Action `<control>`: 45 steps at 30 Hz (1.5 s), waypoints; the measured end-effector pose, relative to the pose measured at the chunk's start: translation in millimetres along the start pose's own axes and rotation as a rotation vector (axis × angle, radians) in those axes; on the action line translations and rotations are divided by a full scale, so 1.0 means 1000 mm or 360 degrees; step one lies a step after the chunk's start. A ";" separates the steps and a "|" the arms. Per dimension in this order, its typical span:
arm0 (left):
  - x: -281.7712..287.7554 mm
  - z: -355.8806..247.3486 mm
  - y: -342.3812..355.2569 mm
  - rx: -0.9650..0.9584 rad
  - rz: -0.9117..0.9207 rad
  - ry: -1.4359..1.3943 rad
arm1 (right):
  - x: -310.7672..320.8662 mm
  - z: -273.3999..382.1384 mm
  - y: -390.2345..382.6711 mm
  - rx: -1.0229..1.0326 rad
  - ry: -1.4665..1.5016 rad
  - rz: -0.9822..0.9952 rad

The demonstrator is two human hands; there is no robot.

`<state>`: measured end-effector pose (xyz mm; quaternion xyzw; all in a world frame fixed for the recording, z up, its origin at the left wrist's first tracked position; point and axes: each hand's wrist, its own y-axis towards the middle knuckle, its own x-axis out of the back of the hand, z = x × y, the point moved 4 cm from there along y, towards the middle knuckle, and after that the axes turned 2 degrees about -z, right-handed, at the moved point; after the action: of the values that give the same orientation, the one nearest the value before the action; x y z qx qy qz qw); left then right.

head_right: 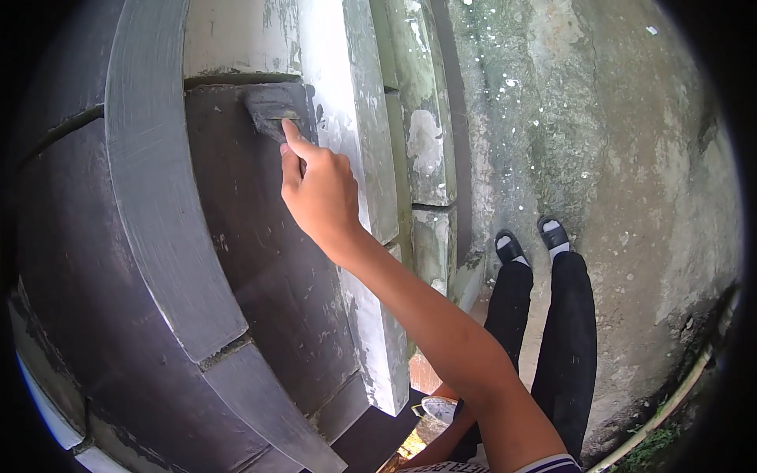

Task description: Painting the concrete base and ledges of an exterior wall with grey paint.

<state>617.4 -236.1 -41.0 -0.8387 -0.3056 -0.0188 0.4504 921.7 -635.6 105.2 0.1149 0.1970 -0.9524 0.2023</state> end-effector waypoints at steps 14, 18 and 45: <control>0.012 -0.065 -0.015 -0.0823 -0.0125 0.0146 | 0.019 -0.011 -0.221 -0.0336 -0.0029 0.0672; 0.020 -0.081 -0.030 -0.0750 0.0047 0.0298 | 0.054 -0.049 -0.290 -0.0165 -0.0130 0.1217; -0.149 0.057 -0.190 -0.0530 -0.1412 -0.1090 | 0.354 -0.050 -0.285 -0.1070 -0.0915 0.1341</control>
<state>381.9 -189.2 20.9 -0.6484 -0.7486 0.0190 0.1372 490.8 -495.2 48.0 -0.1489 0.3619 -0.6692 0.6318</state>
